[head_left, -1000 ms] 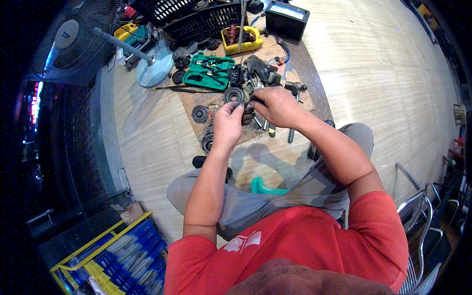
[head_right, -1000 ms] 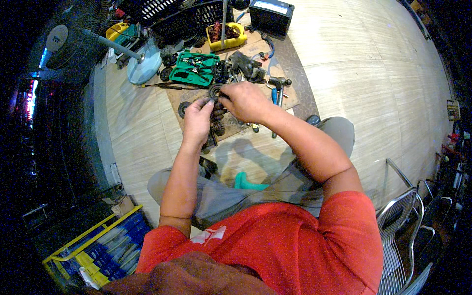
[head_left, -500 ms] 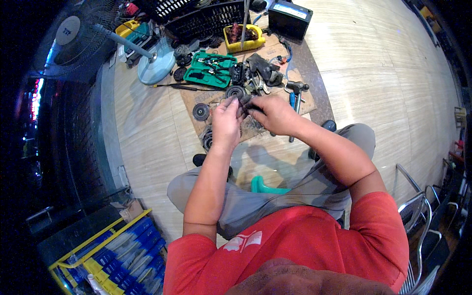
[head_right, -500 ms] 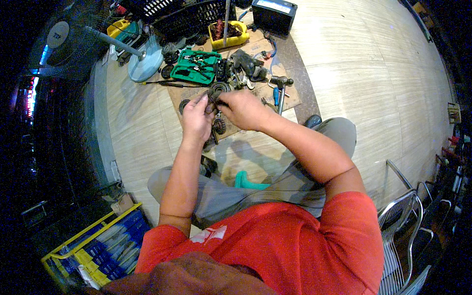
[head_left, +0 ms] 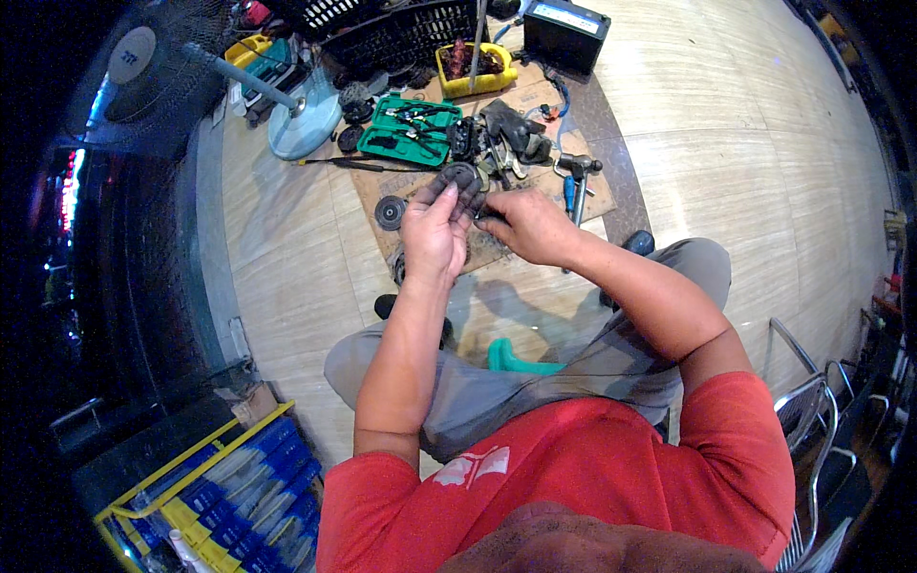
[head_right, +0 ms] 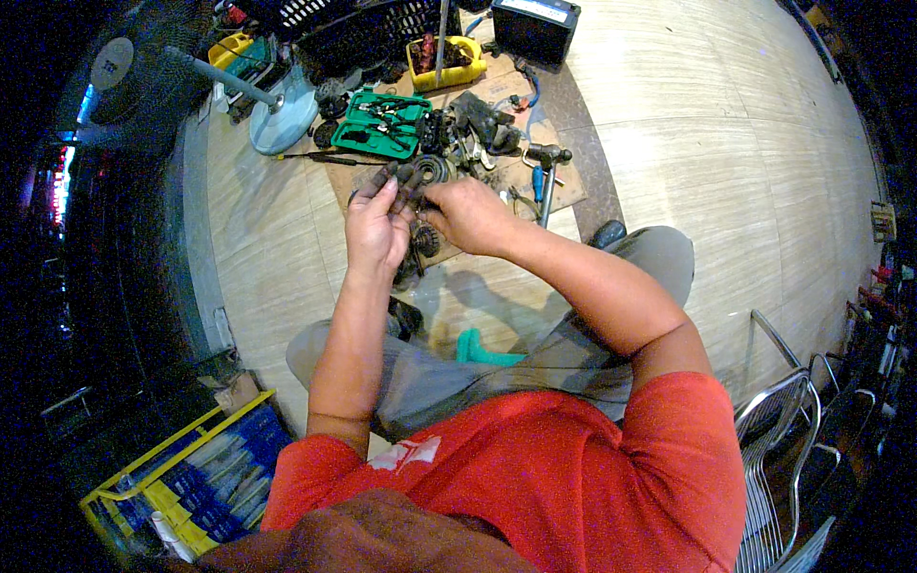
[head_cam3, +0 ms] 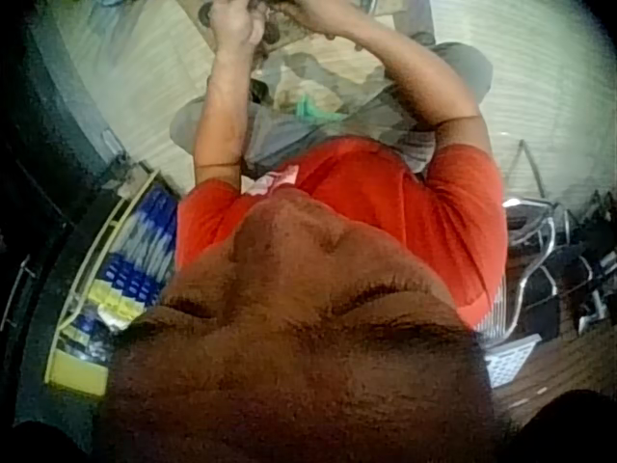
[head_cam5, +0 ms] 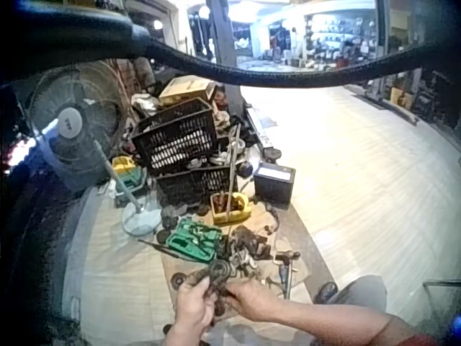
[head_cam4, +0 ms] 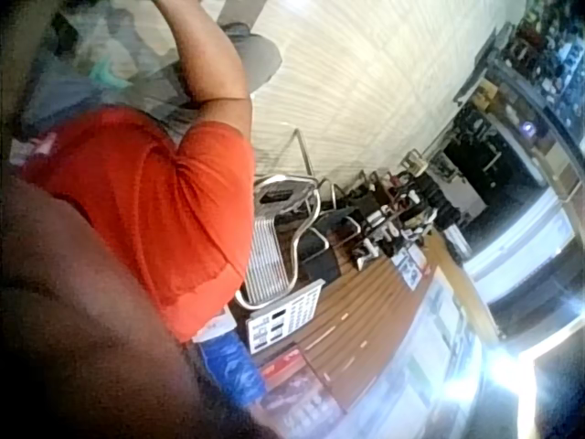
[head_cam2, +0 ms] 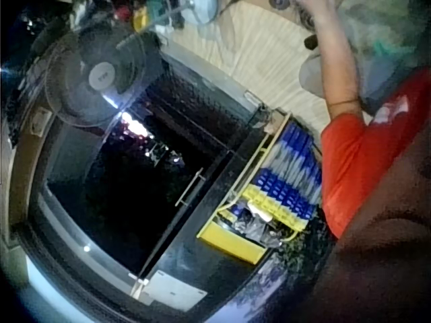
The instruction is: The person assembles internal mechanical components by placing a bearing onto a gear shaft and inserting several small metal rods into the assembly by hand.
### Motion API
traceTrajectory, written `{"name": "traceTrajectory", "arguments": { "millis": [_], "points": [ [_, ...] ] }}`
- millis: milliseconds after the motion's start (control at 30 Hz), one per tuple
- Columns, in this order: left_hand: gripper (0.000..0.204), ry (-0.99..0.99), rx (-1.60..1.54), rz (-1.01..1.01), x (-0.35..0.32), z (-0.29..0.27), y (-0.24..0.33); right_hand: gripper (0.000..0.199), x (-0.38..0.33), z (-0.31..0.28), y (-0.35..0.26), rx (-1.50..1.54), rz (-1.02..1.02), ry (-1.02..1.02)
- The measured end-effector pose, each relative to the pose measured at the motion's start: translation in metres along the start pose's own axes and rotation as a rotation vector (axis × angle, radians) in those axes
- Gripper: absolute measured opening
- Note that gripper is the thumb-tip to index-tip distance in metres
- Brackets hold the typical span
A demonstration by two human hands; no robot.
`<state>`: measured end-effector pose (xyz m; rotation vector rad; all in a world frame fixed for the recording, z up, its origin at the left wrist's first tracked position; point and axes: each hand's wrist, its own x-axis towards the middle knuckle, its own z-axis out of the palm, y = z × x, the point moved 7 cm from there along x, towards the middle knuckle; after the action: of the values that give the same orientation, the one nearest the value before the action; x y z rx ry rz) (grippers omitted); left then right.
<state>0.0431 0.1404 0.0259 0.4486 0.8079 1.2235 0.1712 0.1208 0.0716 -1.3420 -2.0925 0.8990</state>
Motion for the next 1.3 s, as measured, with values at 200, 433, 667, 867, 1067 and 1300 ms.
{"name": "traceTrajectory", "arguments": {
  "millis": [200,433,667,867,1067,1300],
  "points": [
    [0.02,0.007,-0.029,0.011,0.0,-0.003,0.004,0.022,0.0,0.008,0.006,-0.006,0.059,-0.054],
    [0.02,-0.003,-0.051,0.035,-0.003,0.0,0.007,0.031,0.002,0.007,0.014,0.201,0.083,0.058],
    [0.019,-0.023,-0.003,0.004,-0.008,0.009,-0.004,0.026,0.004,0.014,0.027,0.469,0.216,0.021],
    [0.02,-0.057,-0.033,0.013,-0.014,0.013,0.002,0.024,0.003,0.017,0.026,0.5,0.213,0.015],
    [0.02,-0.088,-0.054,0.022,-0.013,0.012,0.003,0.024,0.004,0.018,0.025,0.546,0.229,-0.003],
    [0.019,-0.062,-0.116,0.032,-0.01,0.007,0.004,0.025,0.003,0.018,0.025,0.603,0.277,0.015]
  ]
}}
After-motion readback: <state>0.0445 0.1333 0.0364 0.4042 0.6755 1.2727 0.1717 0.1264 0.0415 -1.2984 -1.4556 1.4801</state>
